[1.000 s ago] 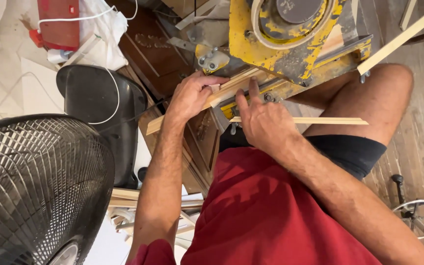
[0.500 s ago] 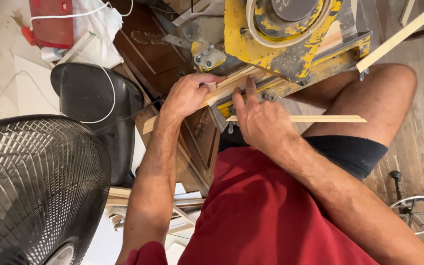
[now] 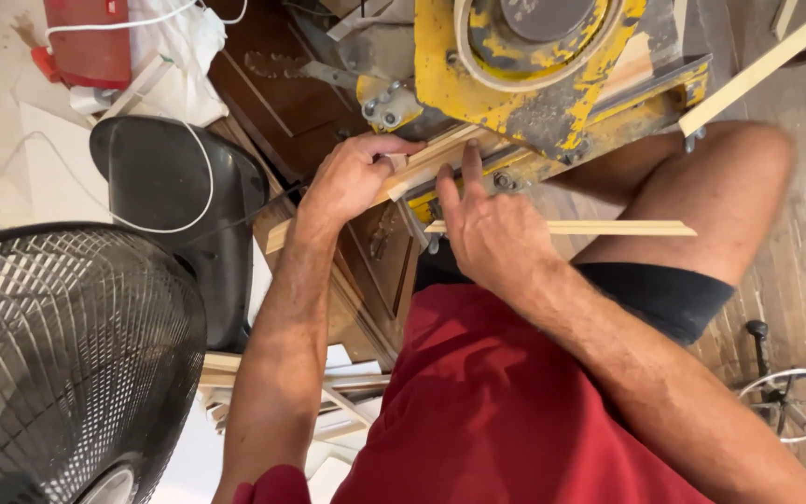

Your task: Cutting thin wooden strips using a miter cutter and assembling them onto a picture frame or artwork.

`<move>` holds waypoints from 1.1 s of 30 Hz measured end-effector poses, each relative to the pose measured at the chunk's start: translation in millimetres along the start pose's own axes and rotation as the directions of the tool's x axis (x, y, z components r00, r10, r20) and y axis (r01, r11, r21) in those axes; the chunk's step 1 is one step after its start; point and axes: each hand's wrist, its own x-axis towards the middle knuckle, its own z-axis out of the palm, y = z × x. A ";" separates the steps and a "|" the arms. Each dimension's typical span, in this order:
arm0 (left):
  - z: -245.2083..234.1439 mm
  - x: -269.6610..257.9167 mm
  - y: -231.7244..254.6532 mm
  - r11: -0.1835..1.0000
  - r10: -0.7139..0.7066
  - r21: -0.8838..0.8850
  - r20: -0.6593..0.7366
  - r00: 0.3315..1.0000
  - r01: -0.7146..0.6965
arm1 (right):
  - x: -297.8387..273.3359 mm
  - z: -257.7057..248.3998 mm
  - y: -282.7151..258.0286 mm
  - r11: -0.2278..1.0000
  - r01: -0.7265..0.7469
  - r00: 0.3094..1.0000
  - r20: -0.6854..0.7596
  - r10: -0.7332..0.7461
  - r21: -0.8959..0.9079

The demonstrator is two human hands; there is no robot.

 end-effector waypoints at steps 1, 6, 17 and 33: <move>-0.2 0.6 0.9 1.000 0.003 0.000 -0.007 1.000 -0.003 | 0.1 0.4 0.2 1.000 0.008 1.000 -0.010 -0.008 0.001; 1.3 -6.7 -3.8 0.999 0.040 0.019 -0.010 0.999 -0.040 | -0.6 17.9 4.0 0.999 0.025 0.996 -0.083 -0.023 0.027; -6.8 -14.0 -19.3 0.966 0.248 0.084 -0.025 0.968 -0.245 | 0.1 20.5 4.4 0.999 0.030 0.990 -0.137 -0.036 -0.045; 89.5 -124.7 31.8 0.764 0.451 -0.327 -0.345 0.823 -0.555 | -121.8 33.1 86.9 0.715 0.114 0.950 -0.285 0.123 0.690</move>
